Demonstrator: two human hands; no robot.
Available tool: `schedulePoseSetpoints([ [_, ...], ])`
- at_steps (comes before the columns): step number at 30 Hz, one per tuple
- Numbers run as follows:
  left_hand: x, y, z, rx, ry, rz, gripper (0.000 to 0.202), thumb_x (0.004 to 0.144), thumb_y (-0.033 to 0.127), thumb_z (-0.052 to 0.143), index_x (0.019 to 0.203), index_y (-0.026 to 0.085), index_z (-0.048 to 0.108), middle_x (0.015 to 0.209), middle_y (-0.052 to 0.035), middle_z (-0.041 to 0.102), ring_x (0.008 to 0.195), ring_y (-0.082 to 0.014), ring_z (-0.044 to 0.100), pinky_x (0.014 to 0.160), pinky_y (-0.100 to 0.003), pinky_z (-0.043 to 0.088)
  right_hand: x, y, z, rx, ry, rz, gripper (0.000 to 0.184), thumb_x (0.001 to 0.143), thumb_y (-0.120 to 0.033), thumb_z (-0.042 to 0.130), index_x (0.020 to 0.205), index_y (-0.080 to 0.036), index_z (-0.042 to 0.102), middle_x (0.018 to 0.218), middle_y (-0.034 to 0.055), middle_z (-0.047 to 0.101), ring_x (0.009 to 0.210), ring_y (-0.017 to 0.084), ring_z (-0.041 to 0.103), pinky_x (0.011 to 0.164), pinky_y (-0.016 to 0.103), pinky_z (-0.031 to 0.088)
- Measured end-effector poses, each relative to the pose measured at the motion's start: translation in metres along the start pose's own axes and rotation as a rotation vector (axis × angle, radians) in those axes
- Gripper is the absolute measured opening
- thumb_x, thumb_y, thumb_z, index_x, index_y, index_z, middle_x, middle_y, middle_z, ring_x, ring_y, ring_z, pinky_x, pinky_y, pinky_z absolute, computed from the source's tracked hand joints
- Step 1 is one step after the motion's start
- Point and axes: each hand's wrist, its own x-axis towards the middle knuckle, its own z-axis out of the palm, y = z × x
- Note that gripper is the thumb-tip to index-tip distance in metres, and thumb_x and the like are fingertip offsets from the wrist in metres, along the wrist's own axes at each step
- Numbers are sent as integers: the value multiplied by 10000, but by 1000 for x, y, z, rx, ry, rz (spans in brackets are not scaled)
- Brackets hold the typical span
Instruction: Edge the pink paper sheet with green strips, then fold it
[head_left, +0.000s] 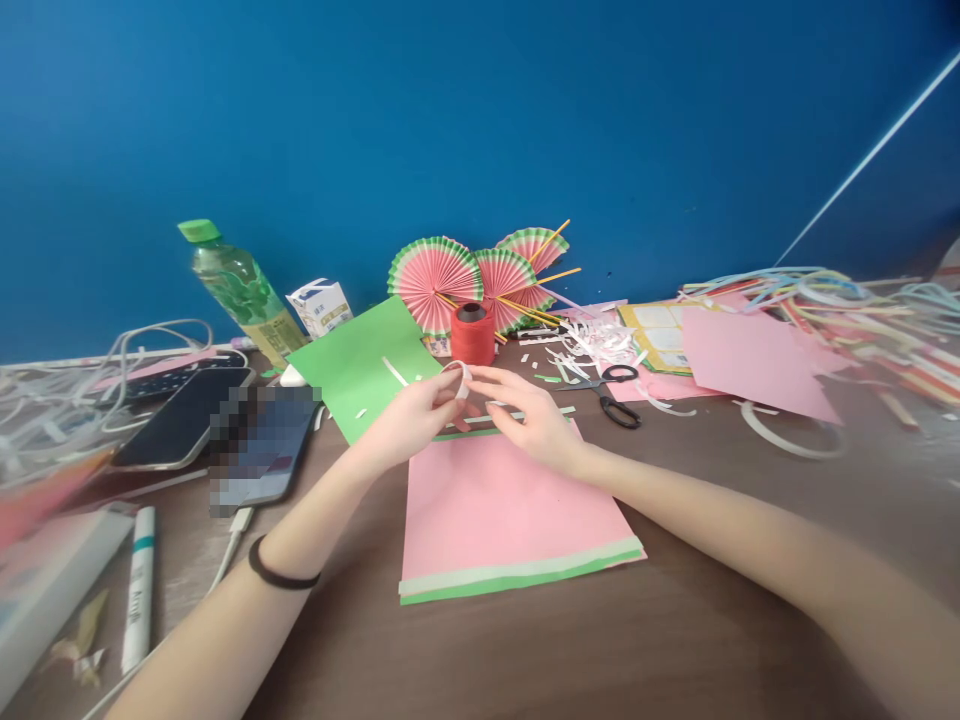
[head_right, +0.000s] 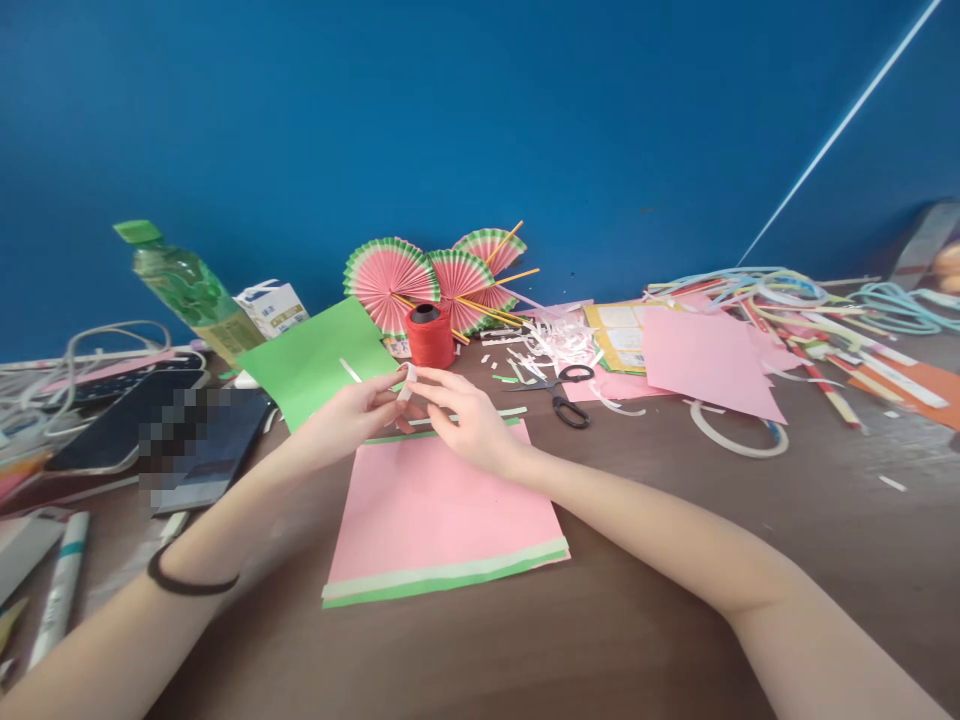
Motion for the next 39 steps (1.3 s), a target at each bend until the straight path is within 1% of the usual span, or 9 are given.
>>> schedulePoseSetpoints([
  [7,0,-2,0,169,77,6,397,811,344,423,1165,197,527,897,-51,672,701,-154,619,681,-277,496,3,4,0,324,15,178,221,763,-94,421,923,-192,537,1195,60,553,1093,146,520,946,344,403],
  [10,-1,-1,1,205,76,4,386,814,346,411,1151,195,522,840,-38,669,624,-137,603,645,-275,486,3,7,1,375,44,189,285,761,-88,433,1020,-204,461,1187,63,557,1087,133,523,960,355,392],
  [13,-1,0,3,198,70,22,383,810,335,404,1146,192,519,778,-27,654,610,-135,591,630,-276,482,3,7,2,278,33,186,410,758,-98,453,1150,-217,444,1233,65,516,1111,142,503,958,343,397],
  [18,-1,-4,4,105,60,10,415,798,349,430,1178,194,492,674,-9,611,662,-146,595,616,-269,494,2,7,1,148,44,136,363,788,-146,454,1129,-224,548,1224,54,524,1157,163,461,977,338,383],
  [23,0,-6,5,99,37,13,308,798,351,428,1017,175,555,697,-23,639,662,-145,605,644,-279,498,2,6,1,180,52,136,357,801,-163,450,1128,-243,569,1234,50,525,1152,164,472,943,332,422],
  [27,2,-7,8,3,79,-3,252,787,337,450,967,177,526,801,-35,664,745,-157,628,720,-309,501,1,1,-1,172,34,104,316,811,-170,430,1059,-249,609,1279,51,484,1161,181,463,872,338,470],
  [31,3,-10,12,-94,88,-11,199,768,319,488,899,171,504,811,-47,662,798,-177,635,747,-334,498,2,-2,-3,104,51,43,237,807,-155,446,932,-240,628,1191,50,527,1125,178,481,855,343,466],
  [36,3,-7,14,-29,94,6,217,778,373,484,850,170,510,703,-30,637,666,-149,617,642,-293,494,4,-4,-4,41,96,28,125,795,-147,490,833,-208,592,1045,58,537,1025,157,519,880,327,430],
  [39,2,-5,10,85,168,0,261,783,420,459,856,178,526,638,-10,614,587,-135,581,548,-251,457,4,-4,-3,33,141,99,153,781,-168,513,925,-204,551,1023,63,501,886,139,553,774,296,462],
])
